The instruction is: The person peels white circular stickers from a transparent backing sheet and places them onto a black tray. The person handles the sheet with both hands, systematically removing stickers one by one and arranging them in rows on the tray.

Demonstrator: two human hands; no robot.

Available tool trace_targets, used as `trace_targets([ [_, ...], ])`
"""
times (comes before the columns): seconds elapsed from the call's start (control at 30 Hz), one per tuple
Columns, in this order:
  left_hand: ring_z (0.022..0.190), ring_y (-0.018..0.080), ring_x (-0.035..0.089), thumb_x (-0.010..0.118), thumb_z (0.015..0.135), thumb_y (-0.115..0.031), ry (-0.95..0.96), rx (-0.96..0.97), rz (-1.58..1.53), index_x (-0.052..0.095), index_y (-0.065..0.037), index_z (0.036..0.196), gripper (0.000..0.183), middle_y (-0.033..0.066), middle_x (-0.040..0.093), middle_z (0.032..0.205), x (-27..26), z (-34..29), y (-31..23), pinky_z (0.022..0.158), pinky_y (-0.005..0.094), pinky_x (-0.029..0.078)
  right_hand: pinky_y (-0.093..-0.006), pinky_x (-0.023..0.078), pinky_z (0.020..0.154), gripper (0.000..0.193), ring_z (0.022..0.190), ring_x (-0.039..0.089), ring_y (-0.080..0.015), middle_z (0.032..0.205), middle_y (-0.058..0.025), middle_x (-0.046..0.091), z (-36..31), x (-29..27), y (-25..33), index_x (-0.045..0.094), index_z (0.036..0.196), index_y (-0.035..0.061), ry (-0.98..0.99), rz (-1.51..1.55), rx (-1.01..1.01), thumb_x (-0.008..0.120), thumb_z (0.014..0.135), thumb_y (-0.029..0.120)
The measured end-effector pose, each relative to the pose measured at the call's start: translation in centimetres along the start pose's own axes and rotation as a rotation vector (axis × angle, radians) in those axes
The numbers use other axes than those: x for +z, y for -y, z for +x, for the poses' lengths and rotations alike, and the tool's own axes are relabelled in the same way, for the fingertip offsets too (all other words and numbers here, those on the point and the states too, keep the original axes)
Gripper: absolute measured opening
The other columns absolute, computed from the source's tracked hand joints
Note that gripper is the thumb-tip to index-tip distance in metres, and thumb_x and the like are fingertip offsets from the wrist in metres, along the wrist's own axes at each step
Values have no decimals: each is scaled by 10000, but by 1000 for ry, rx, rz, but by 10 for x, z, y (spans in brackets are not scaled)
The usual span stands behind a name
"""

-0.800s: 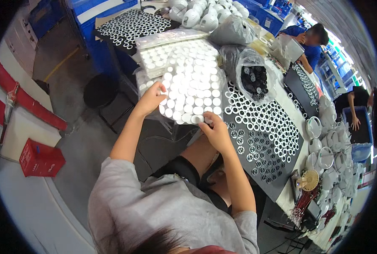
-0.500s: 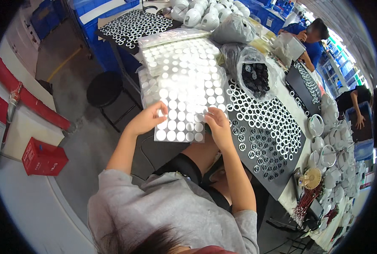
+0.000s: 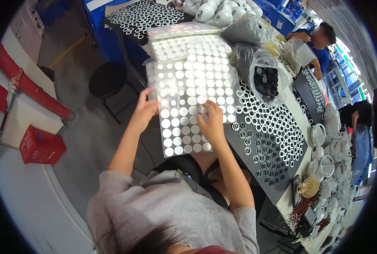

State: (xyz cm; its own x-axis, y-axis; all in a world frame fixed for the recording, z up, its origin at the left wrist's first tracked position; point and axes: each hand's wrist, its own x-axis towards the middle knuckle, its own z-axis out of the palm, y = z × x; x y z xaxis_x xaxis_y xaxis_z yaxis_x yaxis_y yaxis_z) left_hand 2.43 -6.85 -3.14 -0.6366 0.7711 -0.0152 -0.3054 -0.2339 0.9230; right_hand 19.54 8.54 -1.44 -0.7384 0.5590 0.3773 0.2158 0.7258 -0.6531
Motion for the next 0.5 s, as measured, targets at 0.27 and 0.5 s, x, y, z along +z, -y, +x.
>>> trace_targets([
  [0.27,713,126,580,563,812,-164,41,-36,191,597,5,946,219,65,615,819,6,77,-19,648,260,472,-425,341,878,348,1033,417,-368,1165,-196,449,-1,2,3,518,1007,5,-55,8,-47,626,684,74],
  [0.5,804,97,530,567,826,-144,163,173,324,607,12,968,214,33,626,872,64,-19,-56,702,259,428,-380,372,813,428,954,473,-304,1159,-155,467,-19,-30,63,518,1071,21,-265,-53,-289,659,667,26],
])
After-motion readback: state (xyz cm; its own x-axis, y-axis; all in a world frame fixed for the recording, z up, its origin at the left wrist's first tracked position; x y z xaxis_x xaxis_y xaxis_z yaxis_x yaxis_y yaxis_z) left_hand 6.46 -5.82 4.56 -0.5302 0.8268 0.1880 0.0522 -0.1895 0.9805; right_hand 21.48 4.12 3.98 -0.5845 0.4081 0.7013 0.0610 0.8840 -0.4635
